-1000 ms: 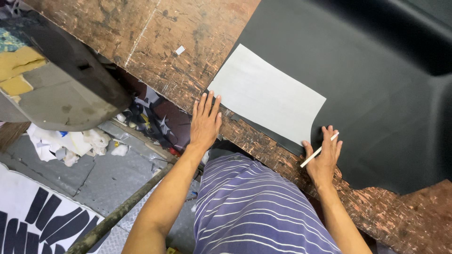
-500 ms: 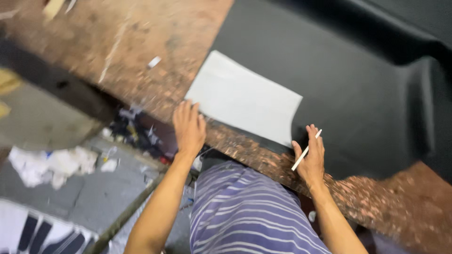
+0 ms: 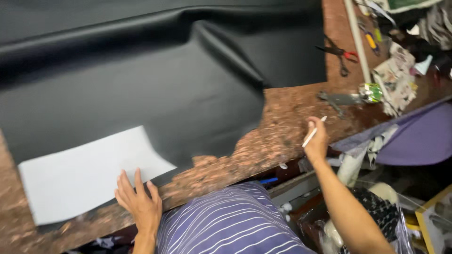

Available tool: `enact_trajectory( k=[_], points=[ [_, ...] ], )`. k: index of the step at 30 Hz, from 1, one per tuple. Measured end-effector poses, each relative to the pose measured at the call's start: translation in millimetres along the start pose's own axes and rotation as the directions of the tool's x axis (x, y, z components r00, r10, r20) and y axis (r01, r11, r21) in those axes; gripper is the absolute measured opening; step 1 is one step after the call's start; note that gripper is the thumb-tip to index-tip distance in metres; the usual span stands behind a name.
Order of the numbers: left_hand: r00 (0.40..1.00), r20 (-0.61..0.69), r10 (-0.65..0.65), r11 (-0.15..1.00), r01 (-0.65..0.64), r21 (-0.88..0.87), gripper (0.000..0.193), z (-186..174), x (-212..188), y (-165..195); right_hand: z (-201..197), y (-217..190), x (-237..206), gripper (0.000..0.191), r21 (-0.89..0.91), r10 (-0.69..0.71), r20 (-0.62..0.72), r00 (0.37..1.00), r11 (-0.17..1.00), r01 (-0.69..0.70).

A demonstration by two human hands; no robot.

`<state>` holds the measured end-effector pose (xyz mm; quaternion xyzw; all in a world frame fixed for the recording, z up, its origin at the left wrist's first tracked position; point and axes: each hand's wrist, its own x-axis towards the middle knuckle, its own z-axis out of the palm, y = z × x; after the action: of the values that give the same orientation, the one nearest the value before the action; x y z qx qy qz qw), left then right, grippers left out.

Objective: The person lays a newspaper pattern sheet on a large black fabric spread over the worktable, smooths the fabric flat, weights the pattern with a wrench and steel strip, traces around it with a marker, and cuts the fabric along the marked line with scissors. They then reposition the fabric and fold a newspaper sheet aside.

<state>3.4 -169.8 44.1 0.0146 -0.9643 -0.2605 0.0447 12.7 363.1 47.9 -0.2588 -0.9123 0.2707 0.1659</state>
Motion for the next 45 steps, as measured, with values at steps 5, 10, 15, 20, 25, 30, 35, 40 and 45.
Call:
enact_trajectory(
  k=[5, 10, 15, 20, 25, 30, 35, 40, 45],
  points=[
    [1.0, -0.007, -0.008, 1.0, 0.008, 0.014, 0.05, 49, -5, 66, -52, 116, 71, 0.023, -0.108, 0.07, -0.106, 0.992, 0.991, -0.082],
    [0.999, -0.015, -0.031, 0.993, 0.033, 0.118, 0.048, 106, -26, 118, -77, 170, 146, 0.052, -0.206, 0.004, 0.065, 0.998, 0.979, 0.009],
    [0.998, -0.062, -0.018, 0.997, 0.022, 0.074, 0.05, 150, -53, 154, -80, 171, 175, 0.075, -0.136, -0.397, 0.386, 0.833, 0.868, 0.477],
    [0.993, -0.107, -0.052, 0.997, 0.057, 0.044, 0.046, 177, -57, 187, -77, 181, 193, 0.06, -0.155, -0.243, 0.48, 0.843, 0.922, 0.354],
    [0.993, -0.115, -0.019, 1.0, 0.017, -0.016, 0.046, 166, -47, 213, -62, 197, 213, 0.054, -0.058, -0.06, 0.607, 0.792, 0.991, 0.12],
    [0.988, -0.147, -0.041, 0.996, 0.029, -0.089, 0.045, 144, -34, 227, -59, 188, 219, 0.056, -0.178, -0.107, 0.587, 0.802, 0.95, 0.257],
    [0.992, -0.109, -0.065, 0.993, 0.053, -0.11, 0.048, 119, -39, 214, -59, 168, 220, 0.059, -0.22, -0.261, 0.558, 0.787, 0.869, 0.444],
    [0.987, -0.128, -0.095, 0.989, 0.079, -0.123, 0.044, 89, -41, 180, -58, 146, 201, 0.043, -0.102, -0.01, 0.624, 0.782, 0.99, 0.095],
    [0.987, -0.13, -0.099, 0.987, 0.081, -0.139, 0.043, 52, -33, 135, -51, 111, 167, 0.027, -0.184, 0.034, 0.434, 0.901, 0.982, 0.052]
  ],
)
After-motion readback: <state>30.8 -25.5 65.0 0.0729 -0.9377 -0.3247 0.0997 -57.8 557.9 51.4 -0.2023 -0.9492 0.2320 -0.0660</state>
